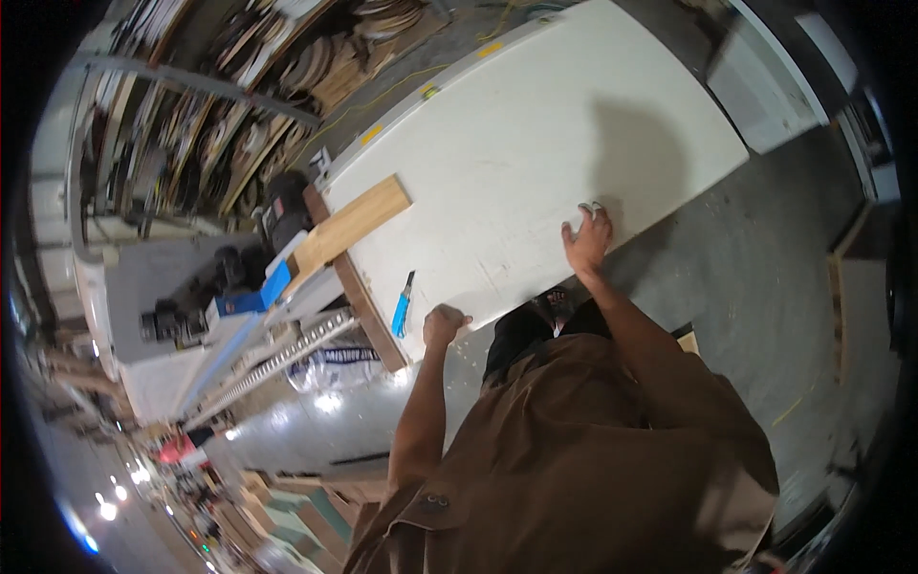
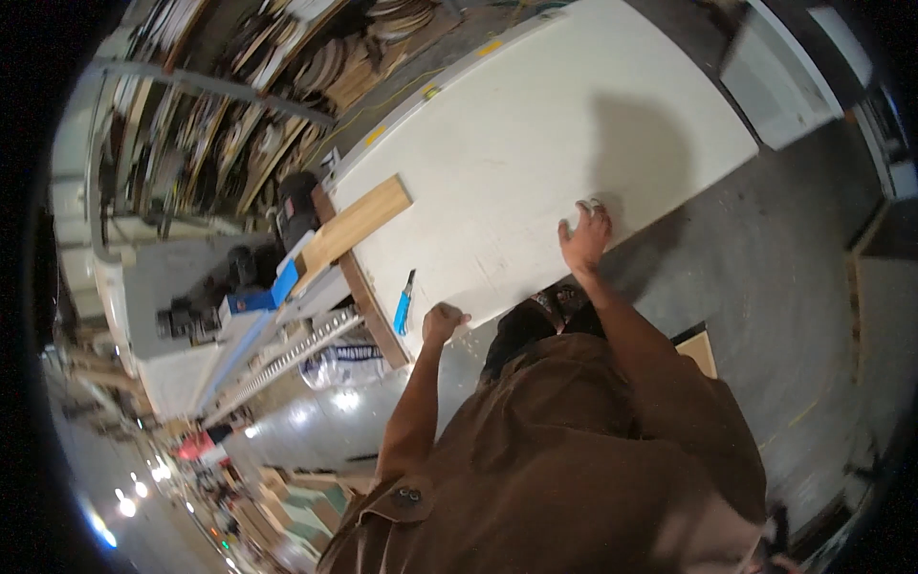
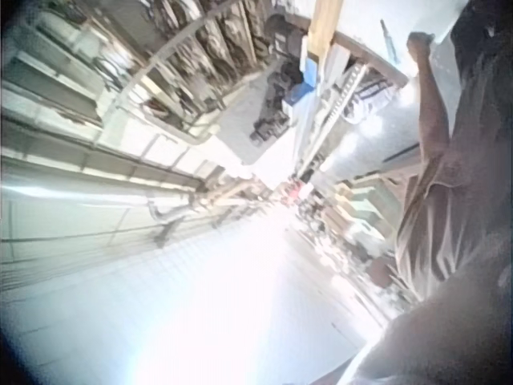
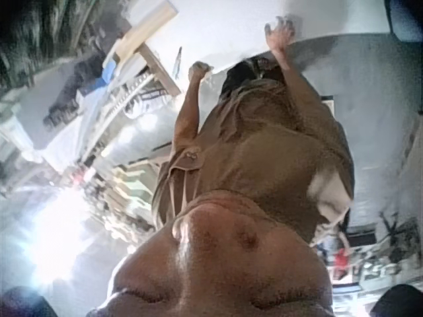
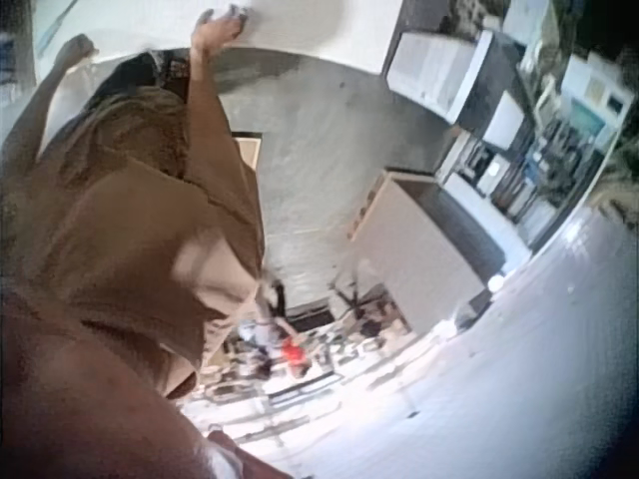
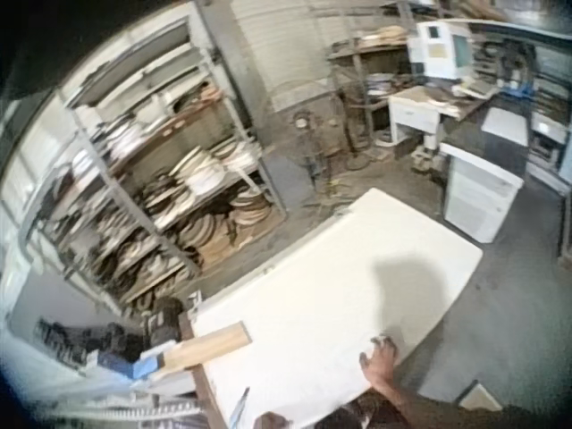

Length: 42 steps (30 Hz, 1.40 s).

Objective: The recorder gathers, organizes, and stacks light-colored wood blocks on a table and pallet in a factory setting.

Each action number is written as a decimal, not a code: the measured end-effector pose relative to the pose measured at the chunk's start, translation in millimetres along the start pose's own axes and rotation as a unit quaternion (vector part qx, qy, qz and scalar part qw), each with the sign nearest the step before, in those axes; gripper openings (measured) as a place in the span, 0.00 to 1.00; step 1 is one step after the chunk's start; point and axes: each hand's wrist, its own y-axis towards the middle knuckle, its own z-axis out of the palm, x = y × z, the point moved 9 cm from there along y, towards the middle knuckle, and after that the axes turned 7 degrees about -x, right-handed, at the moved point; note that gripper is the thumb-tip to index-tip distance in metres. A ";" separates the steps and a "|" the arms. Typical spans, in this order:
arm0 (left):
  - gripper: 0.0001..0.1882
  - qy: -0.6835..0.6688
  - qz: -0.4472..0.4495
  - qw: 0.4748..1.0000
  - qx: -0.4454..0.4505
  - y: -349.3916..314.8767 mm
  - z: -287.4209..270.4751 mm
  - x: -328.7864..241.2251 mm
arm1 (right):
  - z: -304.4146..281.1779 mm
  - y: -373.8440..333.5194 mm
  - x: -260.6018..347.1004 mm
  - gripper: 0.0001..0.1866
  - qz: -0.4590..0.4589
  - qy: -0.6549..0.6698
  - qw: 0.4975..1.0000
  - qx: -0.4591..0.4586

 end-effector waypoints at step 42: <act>0.37 -0.055 -0.045 0.996 -0.062 -13.2 -5.8 29.7 | -271.7 14.4 471.6 0.34 -0.443 0.130 0.641 0.613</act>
